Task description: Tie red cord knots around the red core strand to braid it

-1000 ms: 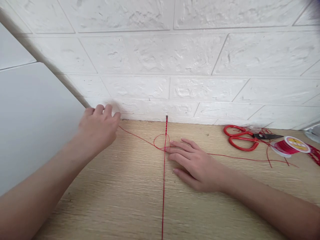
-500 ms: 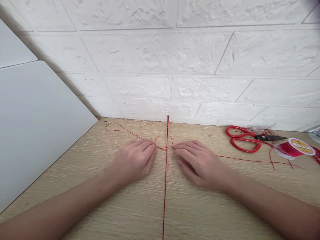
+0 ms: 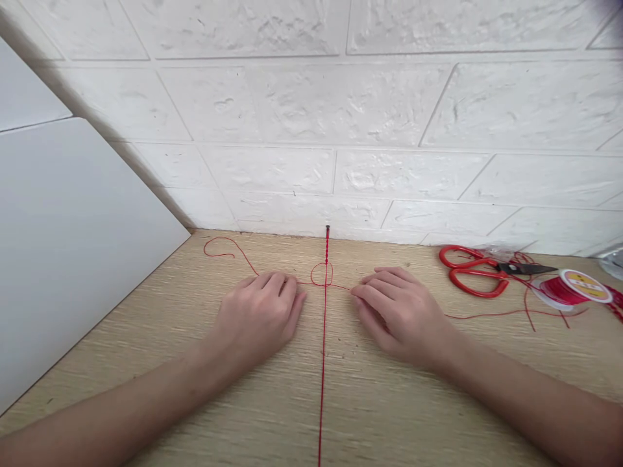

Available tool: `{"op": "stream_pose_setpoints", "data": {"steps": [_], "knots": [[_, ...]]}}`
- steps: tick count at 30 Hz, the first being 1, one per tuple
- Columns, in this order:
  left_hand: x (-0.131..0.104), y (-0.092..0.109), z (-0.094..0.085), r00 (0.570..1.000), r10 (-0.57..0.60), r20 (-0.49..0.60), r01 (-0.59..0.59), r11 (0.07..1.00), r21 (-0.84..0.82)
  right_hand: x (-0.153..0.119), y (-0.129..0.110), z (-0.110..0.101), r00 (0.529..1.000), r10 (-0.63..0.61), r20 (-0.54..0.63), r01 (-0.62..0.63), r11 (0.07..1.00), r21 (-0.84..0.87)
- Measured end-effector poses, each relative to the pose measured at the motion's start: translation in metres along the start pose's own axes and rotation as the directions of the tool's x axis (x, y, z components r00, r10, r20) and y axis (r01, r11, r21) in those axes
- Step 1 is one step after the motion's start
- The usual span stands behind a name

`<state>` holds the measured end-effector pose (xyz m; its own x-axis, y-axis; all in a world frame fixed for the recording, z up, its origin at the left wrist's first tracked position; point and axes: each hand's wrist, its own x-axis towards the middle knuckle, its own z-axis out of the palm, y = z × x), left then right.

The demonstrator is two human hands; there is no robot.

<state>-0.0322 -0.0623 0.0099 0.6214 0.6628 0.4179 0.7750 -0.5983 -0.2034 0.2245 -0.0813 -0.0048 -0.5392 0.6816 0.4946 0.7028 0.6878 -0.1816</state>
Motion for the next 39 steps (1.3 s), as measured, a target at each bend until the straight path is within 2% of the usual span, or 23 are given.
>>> {"op": "stream_pose_setpoints", "data": {"steps": [3, 7, 10, 19, 25, 30, 33, 39], "knots": [[0.001, -0.002, 0.005, 0.992, 0.092, -0.086, -0.104, 0.983, -0.152, 0.001, 0.0, 0.002, 0.999, -0.038, -0.002, 0.038, 0.999, 0.027], [0.001, -0.003, 0.01, 0.971, 0.218, -0.1, -0.237, 0.934, -0.266, 0.001, -0.001, 0.005, 0.986, -0.132, 0.098, 0.125, 0.99, 0.071], [0.0, -0.002, 0.01, 0.972, 0.214, -0.1, -0.233, 0.942, -0.243, 0.0, -0.001, 0.006, 0.985, -0.129, 0.115, 0.123, 0.991, 0.059], [0.001, -0.002, 0.005, 0.99, 0.131, -0.049, -0.137, 0.982, -0.134, -0.001, -0.001, 0.002, 0.998, -0.054, 0.043, 0.055, 0.998, -0.011], [0.005, -0.005, 0.007, 0.978, 0.187, -0.095, -0.205, 0.951, -0.231, 0.0, -0.001, 0.002, 0.996, -0.084, 0.024, 0.084, 0.996, 0.011], [0.005, -0.006, 0.011, 0.972, 0.226, -0.069, -0.235, 0.907, -0.349, 0.001, -0.001, 0.005, 0.979, -0.158, 0.126, 0.15, 0.986, 0.068], [0.004, -0.006, 0.012, 0.976, 0.207, -0.065, -0.216, 0.909, -0.356, 0.001, 0.0, 0.005, 0.98, -0.125, 0.157, 0.111, 0.989, 0.094], [0.003, -0.007, 0.014, 0.974, 0.219, -0.063, -0.227, 0.91, -0.346, 0.002, 0.001, 0.004, 0.983, -0.123, 0.133, 0.109, 0.988, 0.112]]}}
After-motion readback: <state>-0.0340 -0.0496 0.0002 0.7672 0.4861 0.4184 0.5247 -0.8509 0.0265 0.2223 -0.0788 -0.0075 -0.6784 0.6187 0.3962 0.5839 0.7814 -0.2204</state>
